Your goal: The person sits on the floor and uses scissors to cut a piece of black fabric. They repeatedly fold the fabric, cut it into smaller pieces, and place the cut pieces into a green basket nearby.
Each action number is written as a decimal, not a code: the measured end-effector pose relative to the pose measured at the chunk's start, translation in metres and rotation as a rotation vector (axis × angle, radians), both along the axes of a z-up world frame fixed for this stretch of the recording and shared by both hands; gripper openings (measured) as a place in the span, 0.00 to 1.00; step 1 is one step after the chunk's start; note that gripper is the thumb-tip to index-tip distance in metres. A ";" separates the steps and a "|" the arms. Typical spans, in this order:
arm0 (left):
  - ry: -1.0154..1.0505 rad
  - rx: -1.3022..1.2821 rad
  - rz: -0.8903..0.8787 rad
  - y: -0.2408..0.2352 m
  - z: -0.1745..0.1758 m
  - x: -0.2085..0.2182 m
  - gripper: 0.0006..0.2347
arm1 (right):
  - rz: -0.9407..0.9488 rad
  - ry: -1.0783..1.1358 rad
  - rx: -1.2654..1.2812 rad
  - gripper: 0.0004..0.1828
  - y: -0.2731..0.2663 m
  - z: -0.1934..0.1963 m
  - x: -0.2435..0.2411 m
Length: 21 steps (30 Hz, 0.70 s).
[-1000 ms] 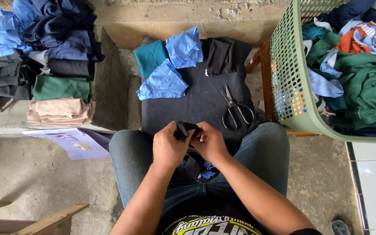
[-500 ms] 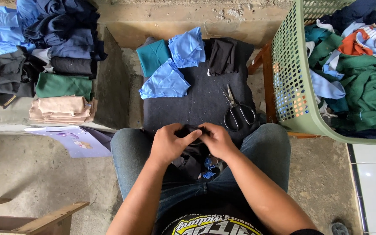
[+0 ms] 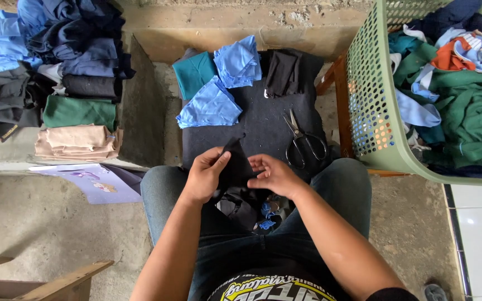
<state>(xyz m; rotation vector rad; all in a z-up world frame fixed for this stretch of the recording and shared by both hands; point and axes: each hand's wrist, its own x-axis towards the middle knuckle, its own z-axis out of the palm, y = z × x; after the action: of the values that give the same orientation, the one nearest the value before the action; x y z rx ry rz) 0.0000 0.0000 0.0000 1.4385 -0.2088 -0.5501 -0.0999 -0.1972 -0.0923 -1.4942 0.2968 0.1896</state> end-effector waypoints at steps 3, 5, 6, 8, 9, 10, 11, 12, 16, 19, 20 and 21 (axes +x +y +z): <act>-0.038 -0.027 0.043 0.001 -0.001 0.003 0.08 | 0.099 0.193 -0.291 0.48 0.017 0.006 0.000; -0.033 -0.037 0.079 0.005 0.003 0.004 0.07 | 0.037 0.150 -0.295 0.31 0.017 -0.014 -0.003; -0.032 -0.049 0.117 0.006 0.004 0.005 0.07 | -0.024 0.104 -0.302 0.14 0.017 -0.024 -0.005; -0.013 -0.075 0.181 0.011 0.000 0.010 0.07 | -0.061 0.083 -0.318 0.14 0.010 -0.003 -0.004; 0.004 -0.101 0.249 0.015 -0.002 0.013 0.08 | -0.095 0.059 -0.333 0.14 0.006 0.008 -0.002; 0.003 -0.102 0.253 0.016 -0.006 0.015 0.08 | -0.091 0.057 -0.335 0.14 -0.003 0.014 -0.004; 0.035 -0.082 0.282 0.017 -0.012 0.016 0.08 | -0.101 0.075 -0.333 0.10 -0.011 0.019 -0.007; 0.067 -0.061 0.310 0.019 -0.017 0.018 0.07 | -0.111 0.093 -0.331 0.07 -0.019 0.024 -0.009; 0.092 0.093 0.298 0.021 -0.040 0.015 0.07 | -0.042 0.144 -0.393 0.07 -0.039 0.037 -0.014; 0.088 0.262 0.235 0.015 -0.060 0.022 0.11 | -0.004 0.199 -0.501 0.07 -0.046 0.030 -0.017; 0.086 0.332 0.215 0.014 -0.067 0.023 0.15 | 0.051 0.253 -0.565 0.10 -0.046 0.034 -0.016; 0.078 0.397 0.196 0.010 -0.074 0.028 0.20 | 0.105 0.301 -0.631 0.13 -0.047 0.038 -0.013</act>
<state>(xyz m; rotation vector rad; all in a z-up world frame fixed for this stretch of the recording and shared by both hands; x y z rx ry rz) 0.0277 0.0104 -0.0735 1.7952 0.1106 -0.5024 -0.1127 -0.2447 -0.0546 -2.1111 0.5554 0.4355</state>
